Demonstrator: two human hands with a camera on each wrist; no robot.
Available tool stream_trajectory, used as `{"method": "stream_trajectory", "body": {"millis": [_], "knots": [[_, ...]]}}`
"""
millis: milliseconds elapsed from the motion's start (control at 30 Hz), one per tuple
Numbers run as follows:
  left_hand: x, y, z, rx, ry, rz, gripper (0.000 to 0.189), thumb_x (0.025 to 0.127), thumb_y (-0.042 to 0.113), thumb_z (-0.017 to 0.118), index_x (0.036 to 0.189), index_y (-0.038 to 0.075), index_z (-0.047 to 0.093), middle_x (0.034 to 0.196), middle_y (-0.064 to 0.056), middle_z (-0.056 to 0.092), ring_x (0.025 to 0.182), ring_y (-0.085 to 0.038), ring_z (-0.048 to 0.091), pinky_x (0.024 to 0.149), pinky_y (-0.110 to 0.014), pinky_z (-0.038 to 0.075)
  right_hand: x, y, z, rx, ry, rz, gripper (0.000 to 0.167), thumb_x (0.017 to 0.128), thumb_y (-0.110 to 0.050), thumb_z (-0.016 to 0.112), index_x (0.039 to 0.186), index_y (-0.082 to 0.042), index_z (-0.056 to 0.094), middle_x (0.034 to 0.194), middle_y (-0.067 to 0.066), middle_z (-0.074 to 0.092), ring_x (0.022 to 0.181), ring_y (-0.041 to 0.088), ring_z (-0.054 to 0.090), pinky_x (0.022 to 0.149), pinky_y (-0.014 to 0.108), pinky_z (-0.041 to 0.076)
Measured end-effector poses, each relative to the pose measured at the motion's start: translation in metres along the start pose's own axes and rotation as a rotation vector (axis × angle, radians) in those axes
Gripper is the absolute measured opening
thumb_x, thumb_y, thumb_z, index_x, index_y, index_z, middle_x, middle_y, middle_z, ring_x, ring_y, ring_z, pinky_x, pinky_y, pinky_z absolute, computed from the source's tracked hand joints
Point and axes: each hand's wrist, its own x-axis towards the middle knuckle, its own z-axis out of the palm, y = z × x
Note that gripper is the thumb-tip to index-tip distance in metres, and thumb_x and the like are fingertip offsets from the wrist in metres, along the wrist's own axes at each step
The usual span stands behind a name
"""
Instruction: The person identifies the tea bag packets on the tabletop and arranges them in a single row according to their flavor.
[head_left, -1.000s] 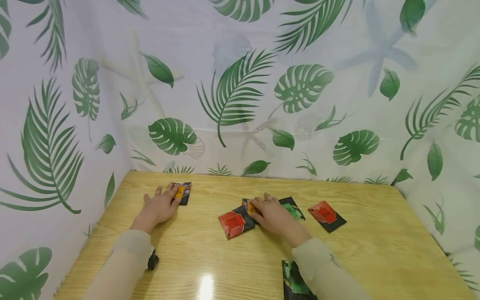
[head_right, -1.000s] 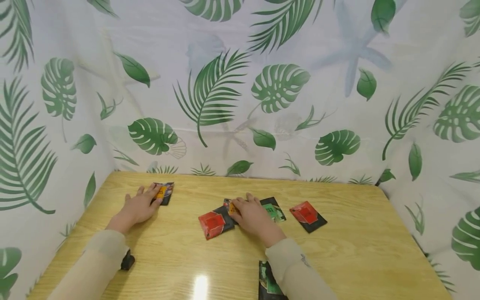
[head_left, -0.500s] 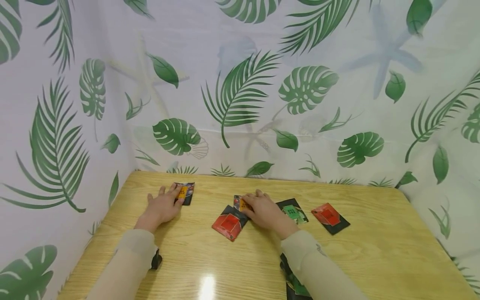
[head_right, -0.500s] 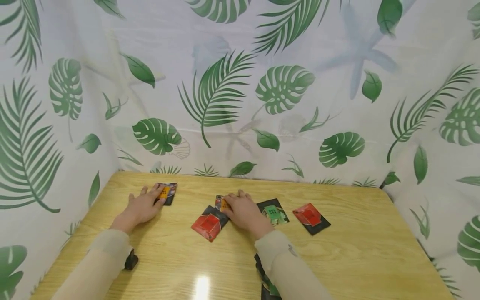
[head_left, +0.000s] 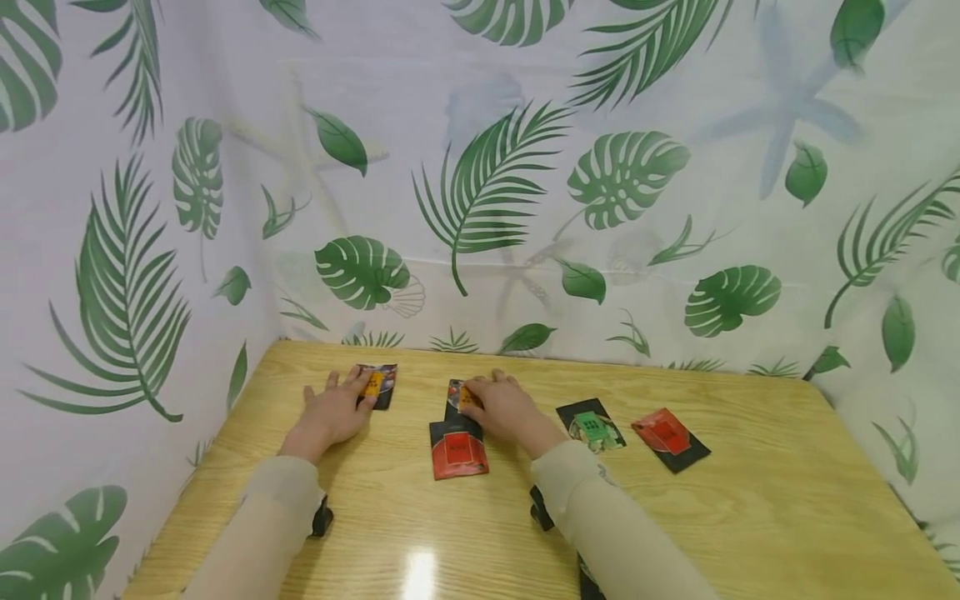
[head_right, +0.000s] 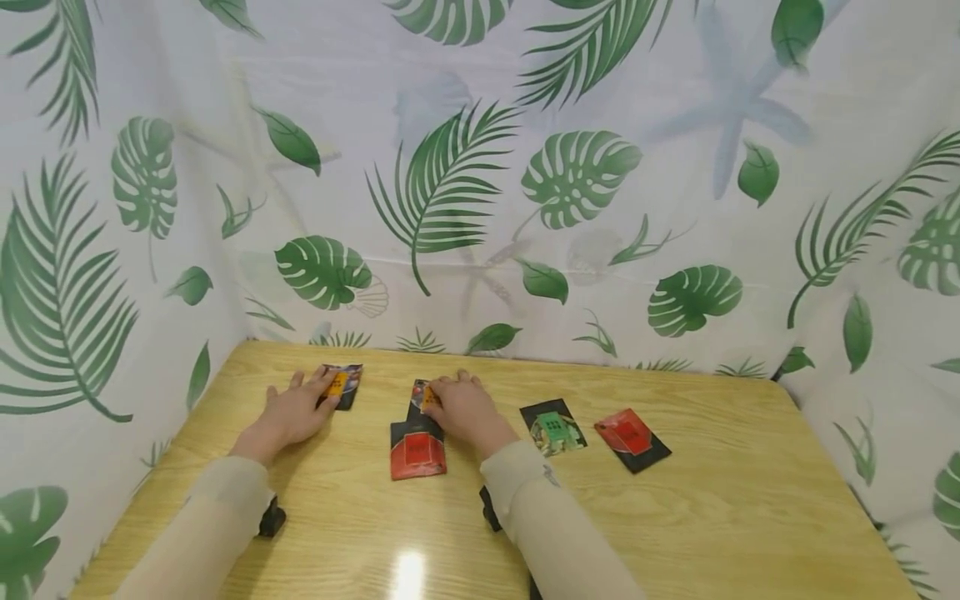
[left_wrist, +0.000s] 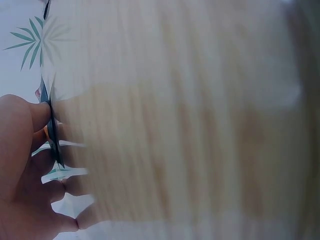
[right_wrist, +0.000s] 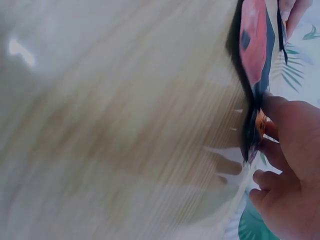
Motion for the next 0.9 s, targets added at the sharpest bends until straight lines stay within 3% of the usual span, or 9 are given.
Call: {"method": "stream_trajectory", "body": {"millis": [233,667,900], "knots": [[0.0,0.0,0.001,-0.013,0.011,-0.003,0.062,0.114,0.036,0.04,0.169,0.013,0.025,0.176,-0.017,0.018,0.161,-0.052,0.011,0.118,-0.085,0.004,0.012,-0.015,0.004,0.013,0.012,-0.013,0.049,0.107,-0.035,0.063,0.148,-0.009,0.061,0.152,0.017,0.06,0.153,0.049,0.039,0.127,0.058,0.032],[0.001,0.001,0.001,0.002,0.013,-0.006,0.062,0.114,0.037,0.04,0.169,0.012,0.026,0.176,-0.017,0.018,0.161,-0.052,0.012,0.119,-0.085,0.005,0.034,-0.036,0.014,0.012,-0.007,0.041,0.056,0.108,-0.04,0.059,0.156,-0.013,0.053,0.163,0.012,0.05,0.157,0.044,0.033,0.13,0.054,0.028],[0.001,0.001,0.002,0.017,0.023,-0.003,0.062,0.114,0.037,0.04,0.169,0.012,0.026,0.176,-0.016,0.019,0.161,-0.052,0.013,0.119,-0.085,0.006,0.044,-0.046,0.019,-0.011,-0.003,0.025,0.055,0.11,-0.04,0.054,0.158,-0.014,0.05,0.164,0.01,0.049,0.158,0.043,0.033,0.131,0.053,0.028]]}}
